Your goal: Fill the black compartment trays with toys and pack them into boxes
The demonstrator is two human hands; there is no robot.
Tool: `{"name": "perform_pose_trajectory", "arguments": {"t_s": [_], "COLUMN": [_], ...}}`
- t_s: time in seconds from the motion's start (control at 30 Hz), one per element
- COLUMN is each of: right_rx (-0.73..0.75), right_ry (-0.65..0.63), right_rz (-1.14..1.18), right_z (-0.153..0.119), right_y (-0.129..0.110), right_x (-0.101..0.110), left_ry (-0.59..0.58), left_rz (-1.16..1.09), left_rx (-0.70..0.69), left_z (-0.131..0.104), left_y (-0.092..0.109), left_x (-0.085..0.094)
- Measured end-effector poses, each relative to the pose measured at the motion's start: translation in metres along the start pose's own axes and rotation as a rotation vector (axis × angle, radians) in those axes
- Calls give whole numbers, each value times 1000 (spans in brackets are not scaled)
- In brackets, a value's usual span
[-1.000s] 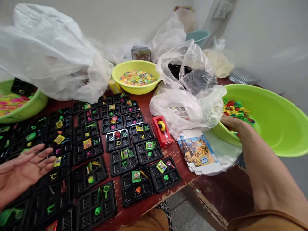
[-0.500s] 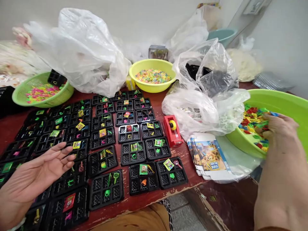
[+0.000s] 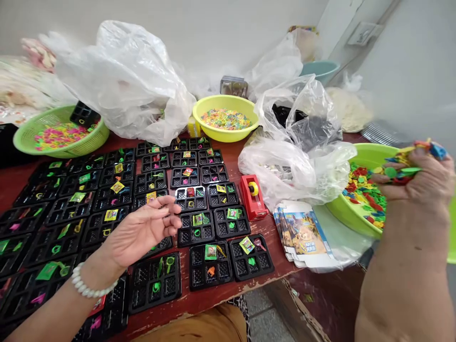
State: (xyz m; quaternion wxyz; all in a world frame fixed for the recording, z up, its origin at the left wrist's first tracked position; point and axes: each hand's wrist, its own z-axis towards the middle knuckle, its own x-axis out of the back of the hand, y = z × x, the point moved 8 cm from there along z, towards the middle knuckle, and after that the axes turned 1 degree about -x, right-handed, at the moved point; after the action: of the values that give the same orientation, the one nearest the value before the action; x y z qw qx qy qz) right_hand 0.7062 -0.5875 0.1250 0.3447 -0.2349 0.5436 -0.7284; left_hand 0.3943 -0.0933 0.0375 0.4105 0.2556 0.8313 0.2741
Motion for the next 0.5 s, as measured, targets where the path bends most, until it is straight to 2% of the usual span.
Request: {"name": "perform_pose_trajectory", "arguments": {"t_s": [0.03, 0.13, 0.23, 0.33, 0.4, 0.43, 0.5], "right_rx": [-50, -74, -107, -183, -203, -203, -146], "right_ry": [-97, -334, -653, -966, -1079, -1150, -1203], "right_rz": [57, 115, 195, 202, 202, 203, 212], "right_z": [-14, -71, -158, -268, -334, -364, -406], "right_y": [-10, -44, -64, -64, -60, -59, -61], "right_x": [-12, -52, -106, -157, -181, -191, -204], "left_ry": [-12, -54, -76, -79, -83, -71, -11], "left_rz": [-1, 1, -37, -142, -229, -277, -365], "left_rx": [2, -8, -88, -146, -159, -183, -263], "left_z": [1, 7, 17, 30, 37, 39, 41], "left_y": [-2, -8, -8, -7, -6, -4, 5], "left_x": [-5, -23, -47, -66, -72, -71, -62]}}
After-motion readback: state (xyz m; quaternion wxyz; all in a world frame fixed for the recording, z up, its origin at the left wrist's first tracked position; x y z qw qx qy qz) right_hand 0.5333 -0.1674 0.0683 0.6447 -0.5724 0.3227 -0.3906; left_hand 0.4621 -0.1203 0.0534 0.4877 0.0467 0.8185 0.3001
